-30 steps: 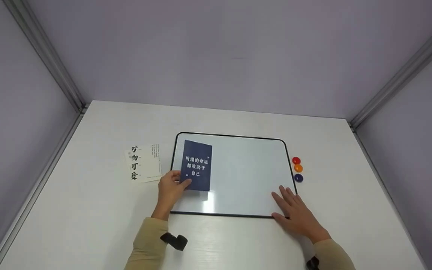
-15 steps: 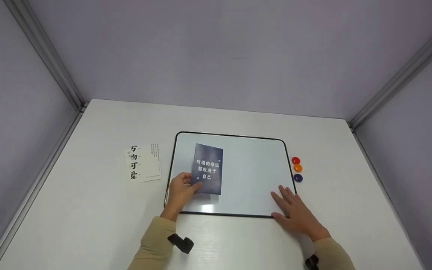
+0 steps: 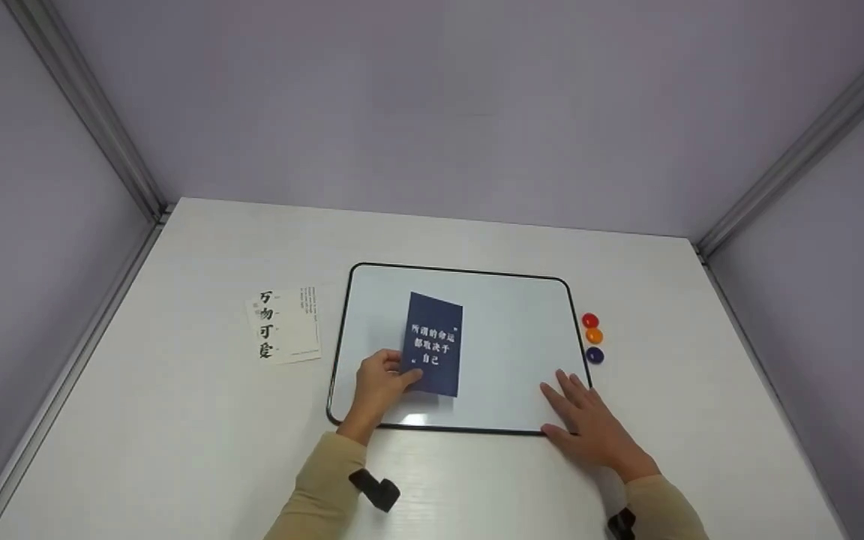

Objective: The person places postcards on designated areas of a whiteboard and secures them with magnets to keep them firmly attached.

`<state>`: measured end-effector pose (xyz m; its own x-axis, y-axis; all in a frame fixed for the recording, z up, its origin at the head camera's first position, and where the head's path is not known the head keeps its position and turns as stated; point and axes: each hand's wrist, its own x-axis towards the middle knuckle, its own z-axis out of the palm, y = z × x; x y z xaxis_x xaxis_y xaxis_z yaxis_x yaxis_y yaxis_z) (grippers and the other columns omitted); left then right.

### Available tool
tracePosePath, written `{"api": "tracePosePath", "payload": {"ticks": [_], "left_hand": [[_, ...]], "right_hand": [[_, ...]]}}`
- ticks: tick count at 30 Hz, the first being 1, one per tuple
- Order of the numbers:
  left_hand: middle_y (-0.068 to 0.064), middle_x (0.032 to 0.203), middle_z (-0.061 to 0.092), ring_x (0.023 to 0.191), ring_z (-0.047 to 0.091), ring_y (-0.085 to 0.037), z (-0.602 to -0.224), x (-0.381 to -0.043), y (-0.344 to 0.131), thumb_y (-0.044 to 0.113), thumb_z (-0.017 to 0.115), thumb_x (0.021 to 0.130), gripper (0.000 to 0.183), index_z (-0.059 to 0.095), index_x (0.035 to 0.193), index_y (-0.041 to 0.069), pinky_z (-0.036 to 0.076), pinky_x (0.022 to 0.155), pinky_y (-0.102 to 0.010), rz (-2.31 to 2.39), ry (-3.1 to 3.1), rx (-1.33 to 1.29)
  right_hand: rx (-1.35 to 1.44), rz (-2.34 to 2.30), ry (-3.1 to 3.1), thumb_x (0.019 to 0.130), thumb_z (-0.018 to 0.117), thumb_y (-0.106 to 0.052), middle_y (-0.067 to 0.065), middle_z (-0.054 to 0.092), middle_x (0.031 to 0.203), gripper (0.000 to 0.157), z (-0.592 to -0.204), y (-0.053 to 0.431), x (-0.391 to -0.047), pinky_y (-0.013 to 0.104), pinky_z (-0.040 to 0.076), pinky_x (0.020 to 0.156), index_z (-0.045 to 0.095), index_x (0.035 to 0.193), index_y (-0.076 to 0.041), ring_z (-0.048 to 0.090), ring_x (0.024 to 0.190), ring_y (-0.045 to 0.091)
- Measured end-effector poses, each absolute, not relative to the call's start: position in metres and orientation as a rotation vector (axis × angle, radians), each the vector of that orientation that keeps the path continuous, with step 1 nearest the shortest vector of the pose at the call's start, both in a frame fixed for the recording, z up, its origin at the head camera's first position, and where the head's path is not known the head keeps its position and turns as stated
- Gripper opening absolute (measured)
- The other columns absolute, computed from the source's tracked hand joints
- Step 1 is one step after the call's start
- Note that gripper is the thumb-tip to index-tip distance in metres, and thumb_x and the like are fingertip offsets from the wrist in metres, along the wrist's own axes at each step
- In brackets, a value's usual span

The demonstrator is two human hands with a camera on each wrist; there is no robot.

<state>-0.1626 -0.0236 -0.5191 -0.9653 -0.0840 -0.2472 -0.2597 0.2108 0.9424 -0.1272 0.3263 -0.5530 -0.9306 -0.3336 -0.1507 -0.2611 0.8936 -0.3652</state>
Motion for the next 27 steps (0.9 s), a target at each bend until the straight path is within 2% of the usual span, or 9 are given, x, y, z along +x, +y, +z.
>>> {"api": "tracePosePath", "payload": {"ticks": [10, 18, 27], "left_hand": [[-0.026, 0.107, 0.069, 0.090, 0.068, -0.022, -0.523, -0.162, -0.014, 0.002, 0.073, 0.080, 0.036, 0.058, 0.111, -0.009, 0.060, 0.075, -0.028, 1.928, 2.247, -0.311], [-0.023, 0.106, 0.071, 0.093, 0.068, -0.023, -0.522, -0.161, -0.004, 0.005, 0.073, 0.081, 0.032, 0.060, 0.108, -0.006, 0.058, 0.078, -0.030, 1.836, 2.318, -0.305], [-0.022, 0.104, 0.071, 0.088, 0.067, -0.022, -0.527, -0.159, 0.010, 0.006, 0.074, 0.080, 0.032, 0.060, 0.107, -0.006, 0.057, 0.075, -0.029, 1.824, 2.319, -0.267]], "right_hand": [[-0.445, -0.478, 2.851, 0.093, 0.054, -0.050, 0.009, 0.017, 0.163, 0.068, -0.555, 0.326, -0.129, 0.058, 0.013, 0.123, 0.031, 0.151, -0.022, 0.015, 0.152, 0.036], [-0.463, -0.505, 2.849, 0.093, 0.055, -0.049, 0.010, 0.018, 0.163, 0.068, -0.553, 0.322, -0.131, 0.058, 0.013, 0.122, 0.032, 0.151, -0.022, 0.015, 0.152, 0.037], [-0.452, -0.499, 2.855, 0.094, 0.055, -0.048, 0.012, 0.019, 0.163, 0.067, -0.554, 0.324, -0.128, 0.061, 0.014, 0.121, 0.032, 0.151, -0.022, 0.016, 0.151, 0.039]]}}
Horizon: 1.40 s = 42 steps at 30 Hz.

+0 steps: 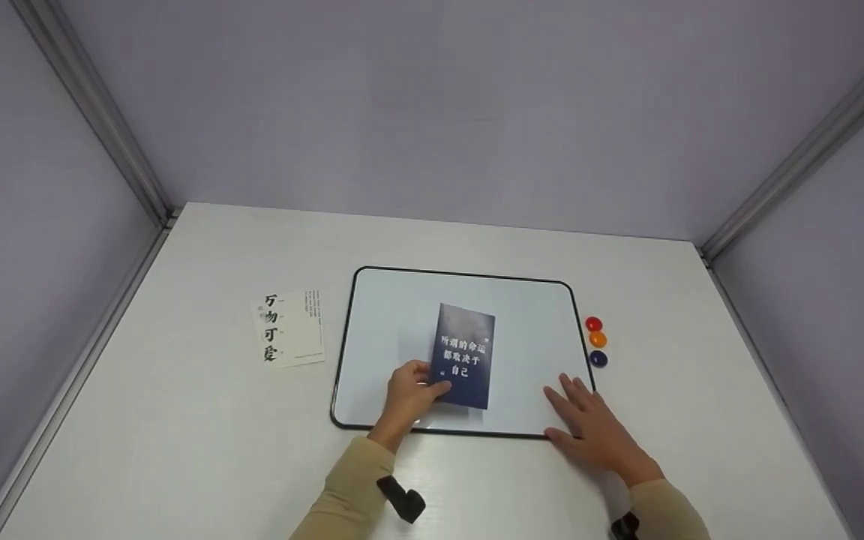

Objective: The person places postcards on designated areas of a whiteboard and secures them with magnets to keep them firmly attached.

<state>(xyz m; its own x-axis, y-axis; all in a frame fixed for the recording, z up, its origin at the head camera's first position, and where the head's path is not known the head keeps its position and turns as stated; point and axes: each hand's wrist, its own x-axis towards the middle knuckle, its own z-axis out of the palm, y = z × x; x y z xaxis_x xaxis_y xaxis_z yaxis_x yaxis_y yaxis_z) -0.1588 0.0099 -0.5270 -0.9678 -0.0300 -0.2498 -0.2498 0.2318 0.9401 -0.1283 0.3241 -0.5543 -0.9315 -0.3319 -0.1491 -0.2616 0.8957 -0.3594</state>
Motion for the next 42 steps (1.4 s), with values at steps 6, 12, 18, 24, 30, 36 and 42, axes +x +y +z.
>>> {"api": "tracePosePath", "payload": {"ticks": [6, 12, 18, 24, 30, 36, 42], "left_hand": [[-0.022, 0.100, 0.071, 0.084, 0.066, -0.019, -0.528, -0.158, 0.020, 0.004, 0.075, 0.079, 0.032, 0.061, 0.106, -0.007, 0.056, 0.072, -0.028, 1.837, 2.326, -0.255], [-0.022, 0.099, 0.071, 0.083, 0.066, -0.019, -0.528, -0.157, 0.027, 0.004, 0.075, 0.078, 0.032, 0.060, 0.104, -0.007, 0.056, 0.070, -0.027, 1.840, 2.321, -0.227], [-0.022, 0.099, 0.071, 0.086, 0.067, -0.021, -0.530, -0.158, 0.033, 0.003, 0.075, 0.078, 0.031, 0.060, 0.103, -0.007, 0.057, 0.073, -0.028, 1.857, 2.319, -0.220], [-0.022, 0.098, 0.071, 0.086, 0.068, -0.022, -0.529, -0.159, 0.041, 0.002, 0.076, 0.077, 0.031, 0.060, 0.103, -0.007, 0.058, 0.073, -0.030, 1.854, 2.328, -0.204], [-0.021, 0.099, 0.071, 0.085, 0.067, -0.019, -0.530, -0.159, 0.047, 0.002, 0.075, 0.077, 0.031, 0.059, 0.102, -0.006, 0.058, 0.071, -0.028, 1.878, 2.280, -0.189], [-0.020, 0.099, 0.071, 0.084, 0.068, -0.018, -0.531, -0.159, 0.051, 0.003, 0.075, 0.078, 0.031, 0.059, 0.103, -0.005, 0.058, 0.071, -0.027, 1.877, 2.258, -0.207], [-0.019, 0.098, 0.071, 0.085, 0.068, -0.018, -0.533, -0.158, 0.054, 0.004, 0.076, 0.077, 0.030, 0.060, 0.101, -0.005, 0.058, 0.073, -0.028, 1.854, 2.277, -0.223]], "right_hand": [[-0.459, -0.465, 2.871, 0.093, 0.057, -0.046, 0.013, 0.022, 0.162, 0.066, -0.554, 0.323, -0.129, 0.061, 0.016, 0.121, 0.034, 0.150, -0.021, 0.019, 0.150, 0.039], [-0.435, -0.462, 2.872, 0.092, 0.058, -0.047, 0.011, 0.022, 0.162, 0.067, -0.554, 0.323, -0.129, 0.060, 0.016, 0.121, 0.034, 0.150, -0.022, 0.018, 0.150, 0.038], [-0.447, -0.469, 2.877, 0.092, 0.057, -0.048, 0.012, 0.024, 0.161, 0.067, -0.554, 0.323, -0.128, 0.060, 0.017, 0.121, 0.036, 0.149, -0.022, 0.020, 0.150, 0.038], [-0.408, -0.458, 2.856, 0.092, 0.058, -0.048, 0.009, 0.021, 0.163, 0.067, -0.555, 0.322, -0.128, 0.058, 0.015, 0.122, 0.034, 0.150, -0.024, 0.017, 0.151, 0.036], [-0.396, -0.450, 2.874, 0.092, 0.059, -0.046, 0.010, 0.022, 0.162, 0.067, -0.553, 0.323, -0.128, 0.058, 0.017, 0.122, 0.035, 0.149, -0.024, 0.018, 0.151, 0.037], [-0.445, -0.442, 2.898, 0.091, 0.060, -0.046, 0.013, 0.026, 0.161, 0.066, -0.553, 0.323, -0.128, 0.060, 0.020, 0.120, 0.038, 0.148, -0.020, 0.022, 0.149, 0.040], [-0.449, -0.452, 2.893, 0.091, 0.060, -0.045, 0.014, 0.026, 0.160, 0.066, -0.552, 0.322, -0.129, 0.060, 0.020, 0.120, 0.039, 0.148, -0.019, 0.023, 0.149, 0.040]]}}
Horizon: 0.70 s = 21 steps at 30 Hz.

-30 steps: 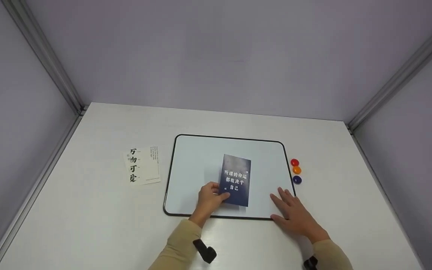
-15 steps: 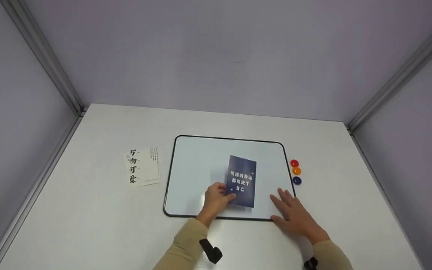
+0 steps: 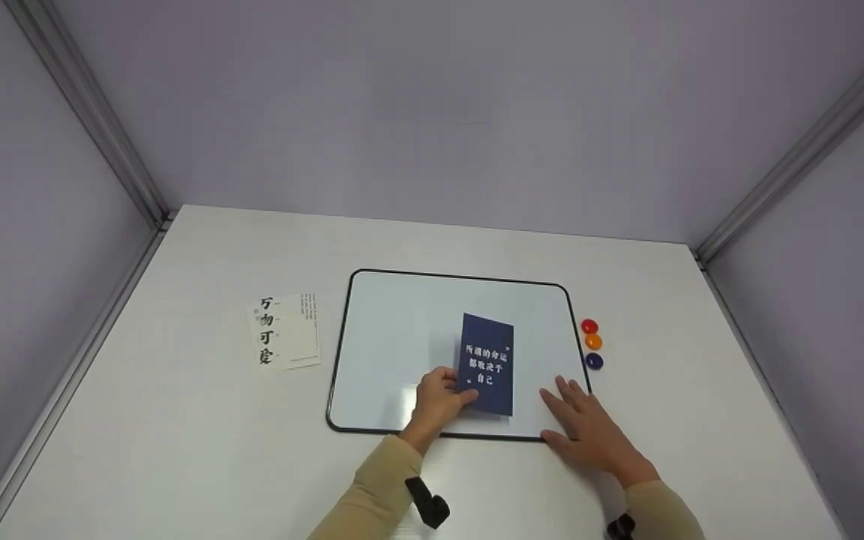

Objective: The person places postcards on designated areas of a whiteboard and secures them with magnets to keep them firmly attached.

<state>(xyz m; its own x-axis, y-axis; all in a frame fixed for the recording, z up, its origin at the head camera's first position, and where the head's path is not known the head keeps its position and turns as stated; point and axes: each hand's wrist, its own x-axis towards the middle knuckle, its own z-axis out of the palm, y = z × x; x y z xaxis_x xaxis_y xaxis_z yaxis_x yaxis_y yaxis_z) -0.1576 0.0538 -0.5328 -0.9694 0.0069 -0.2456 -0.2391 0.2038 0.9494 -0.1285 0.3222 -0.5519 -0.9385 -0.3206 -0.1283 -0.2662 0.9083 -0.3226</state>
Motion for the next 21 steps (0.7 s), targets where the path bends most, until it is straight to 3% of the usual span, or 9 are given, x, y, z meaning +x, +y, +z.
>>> {"api": "tracePosePath", "payload": {"ticks": [21], "left_hand": [[-0.011, 0.095, 0.073, 0.083, 0.066, -0.017, -0.543, -0.152, 0.065, 0.013, 0.080, 0.074, 0.029, 0.063, 0.097, 0.005, 0.049, 0.071, -0.029, 1.652, 2.430, -0.261]], "right_hand": [[-0.448, -0.472, 2.888, 0.092, 0.060, -0.044, 0.014, 0.027, 0.160, 0.065, -0.553, 0.323, -0.128, 0.061, 0.018, 0.120, 0.039, 0.148, -0.018, 0.021, 0.149, 0.040]]}}
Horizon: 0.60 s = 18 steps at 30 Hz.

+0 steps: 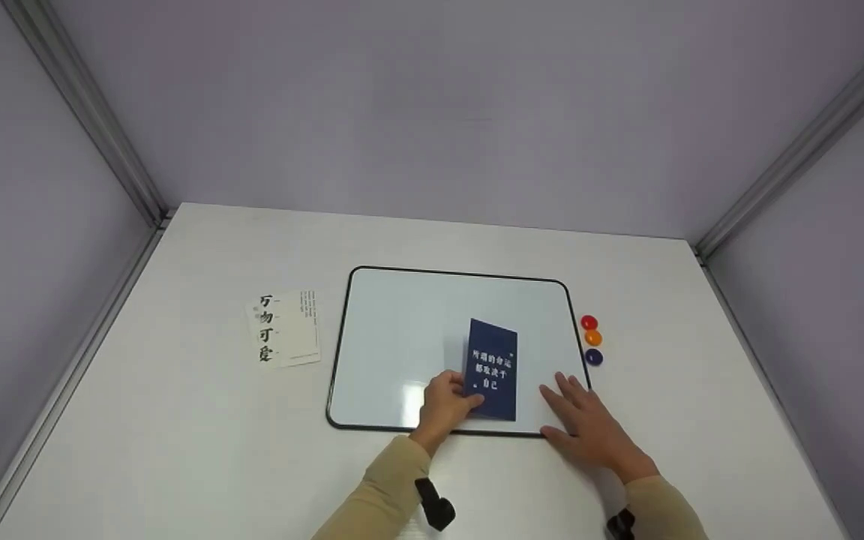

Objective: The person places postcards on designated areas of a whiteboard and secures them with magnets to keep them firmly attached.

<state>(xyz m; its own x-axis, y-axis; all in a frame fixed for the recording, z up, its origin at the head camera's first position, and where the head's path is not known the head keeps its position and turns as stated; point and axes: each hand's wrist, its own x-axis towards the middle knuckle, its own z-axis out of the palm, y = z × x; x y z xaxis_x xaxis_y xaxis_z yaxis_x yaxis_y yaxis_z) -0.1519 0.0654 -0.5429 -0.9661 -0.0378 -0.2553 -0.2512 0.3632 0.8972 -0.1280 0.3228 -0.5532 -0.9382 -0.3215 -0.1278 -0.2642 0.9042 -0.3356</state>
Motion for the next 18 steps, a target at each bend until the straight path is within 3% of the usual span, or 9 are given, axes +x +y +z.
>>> {"api": "tracePosePath", "payload": {"ticks": [18], "left_hand": [[-0.005, 0.078, 0.068, 0.069, 0.058, -0.012, -0.5435, -0.1495, 0.0657, 0.014, 0.083, 0.071, 0.026, 0.062, 0.083, 0.006, 0.043, 0.055, -0.024, 1.534, 2.612, -0.183]], "right_hand": [[-0.416, -0.464, 2.867, 0.092, 0.060, -0.043, 0.011, 0.023, 0.162, 0.065, -0.5522, 0.3214, -0.1286, 0.058, 0.016, 0.122, 0.036, 0.149, -0.021, 0.018, 0.151, 0.038]]}}
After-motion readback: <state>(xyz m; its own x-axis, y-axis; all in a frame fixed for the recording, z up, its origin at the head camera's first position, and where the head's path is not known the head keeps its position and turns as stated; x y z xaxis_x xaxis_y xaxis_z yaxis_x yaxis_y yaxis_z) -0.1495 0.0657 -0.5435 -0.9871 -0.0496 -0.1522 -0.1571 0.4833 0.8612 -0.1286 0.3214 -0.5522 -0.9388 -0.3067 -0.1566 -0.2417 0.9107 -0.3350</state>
